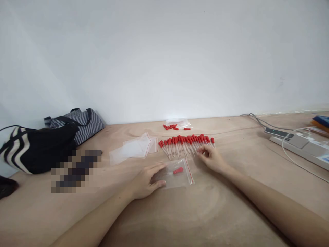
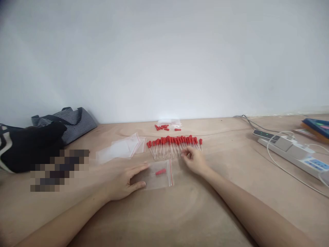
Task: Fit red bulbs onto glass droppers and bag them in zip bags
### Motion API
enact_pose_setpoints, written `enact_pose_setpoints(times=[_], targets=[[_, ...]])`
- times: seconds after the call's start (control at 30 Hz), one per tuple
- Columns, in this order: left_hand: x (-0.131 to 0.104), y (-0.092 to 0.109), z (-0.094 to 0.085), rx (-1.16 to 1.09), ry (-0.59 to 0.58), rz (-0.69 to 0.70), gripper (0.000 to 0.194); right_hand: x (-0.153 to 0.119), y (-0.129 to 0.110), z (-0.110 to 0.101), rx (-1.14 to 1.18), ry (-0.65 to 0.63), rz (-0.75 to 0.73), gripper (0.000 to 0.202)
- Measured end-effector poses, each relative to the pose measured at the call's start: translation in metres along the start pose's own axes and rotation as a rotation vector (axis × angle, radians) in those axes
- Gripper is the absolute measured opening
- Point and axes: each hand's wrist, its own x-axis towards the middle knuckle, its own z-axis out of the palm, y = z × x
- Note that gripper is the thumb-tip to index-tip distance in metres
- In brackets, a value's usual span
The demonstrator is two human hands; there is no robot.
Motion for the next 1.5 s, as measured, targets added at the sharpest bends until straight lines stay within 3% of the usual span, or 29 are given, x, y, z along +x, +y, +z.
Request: enact_pose_setpoints(times=[0.13,0.33,0.6,0.93,1.17,1.37,1.5], targets=[[0.003,0.002,0.004,0.000,-0.075,0.062,0.043,0.028,0.016,-0.028,-0.293,0.231,0.035,0.017],[0.018,0.009,0.012,0.031,-0.134,0.131,0.041,0.065,0.022,-0.025,-0.643,0.204,0.095,0.027],[0.018,0.005,0.015,0.032,-0.116,0.148,0.043,0.081,0.029,-0.010,-0.611,0.206,0.207,0.030],[0.019,0.006,0.014,0.020,-0.112,0.120,0.044,0.083,0.021,-0.001,-0.429,0.264,0.309,0.024],[0.029,0.000,0.016,-0.006,-0.028,0.115,0.043,0.081,0.011,-0.018,-0.135,0.324,0.270,0.026],[0.034,-0.002,0.018,0.002,0.012,0.122,0.043,0.040,0.008,-0.024,0.150,0.377,0.235,0.032],[0.032,0.000,0.018,0.002,0.008,0.106,0.042,0.006,0.005,-0.018,0.495,0.362,0.271,0.035]])
